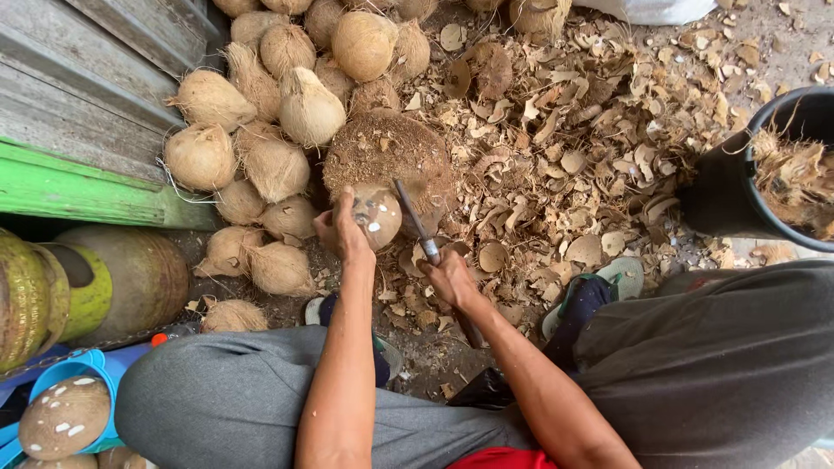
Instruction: The person sits on the ground and uses a curved blade to peel the husk off a coconut. They rotate the coconut by hand and repeatedly strike the husk against a wooden block to remove the fibrous outer layer.
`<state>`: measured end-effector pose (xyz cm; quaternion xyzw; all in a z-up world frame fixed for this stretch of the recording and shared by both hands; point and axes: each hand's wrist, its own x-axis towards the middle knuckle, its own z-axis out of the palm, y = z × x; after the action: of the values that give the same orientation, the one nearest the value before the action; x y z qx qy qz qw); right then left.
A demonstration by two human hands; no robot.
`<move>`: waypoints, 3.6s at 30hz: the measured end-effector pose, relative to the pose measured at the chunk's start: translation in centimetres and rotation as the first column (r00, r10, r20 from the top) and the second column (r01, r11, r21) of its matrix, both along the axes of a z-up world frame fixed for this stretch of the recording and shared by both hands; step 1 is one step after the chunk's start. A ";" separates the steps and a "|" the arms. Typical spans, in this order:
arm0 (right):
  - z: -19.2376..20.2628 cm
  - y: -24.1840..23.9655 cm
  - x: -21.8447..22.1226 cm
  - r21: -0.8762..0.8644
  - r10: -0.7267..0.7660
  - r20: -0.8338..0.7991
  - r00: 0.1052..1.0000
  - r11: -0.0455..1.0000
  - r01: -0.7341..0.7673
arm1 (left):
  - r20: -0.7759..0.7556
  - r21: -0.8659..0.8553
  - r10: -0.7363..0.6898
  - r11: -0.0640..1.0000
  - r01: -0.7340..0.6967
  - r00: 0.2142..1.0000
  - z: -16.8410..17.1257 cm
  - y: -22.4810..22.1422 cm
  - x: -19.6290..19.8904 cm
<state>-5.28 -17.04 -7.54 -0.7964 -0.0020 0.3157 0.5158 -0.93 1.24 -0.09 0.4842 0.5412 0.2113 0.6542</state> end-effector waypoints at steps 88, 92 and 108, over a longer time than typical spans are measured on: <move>8.4 -0.2 1.0 -0.035 0.005 -0.003 1.000 0.999 -0.005 | -0.433 0.406 -0.360 0.741 0.535 0.827 1.0 0.3 2.8; 7.8 -0.1 0.1 0.245 -0.190 0.199 0.961 0.960 0.139 | -0.457 0.417 -0.333 0.739 0.529 0.825 0.4 0.6 2.5; 5.2 -0.3 2.2 0.145 -0.141 -0.016 0.990 0.979 0.142 | -0.352 0.400 -0.345 0.785 0.473 0.870 -0.6 1.3 3.2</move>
<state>-3.12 -17.37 -2.30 -0.7539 0.0331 0.2794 0.5937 2.28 2.49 -0.70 0.7591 0.4342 0.1236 0.4690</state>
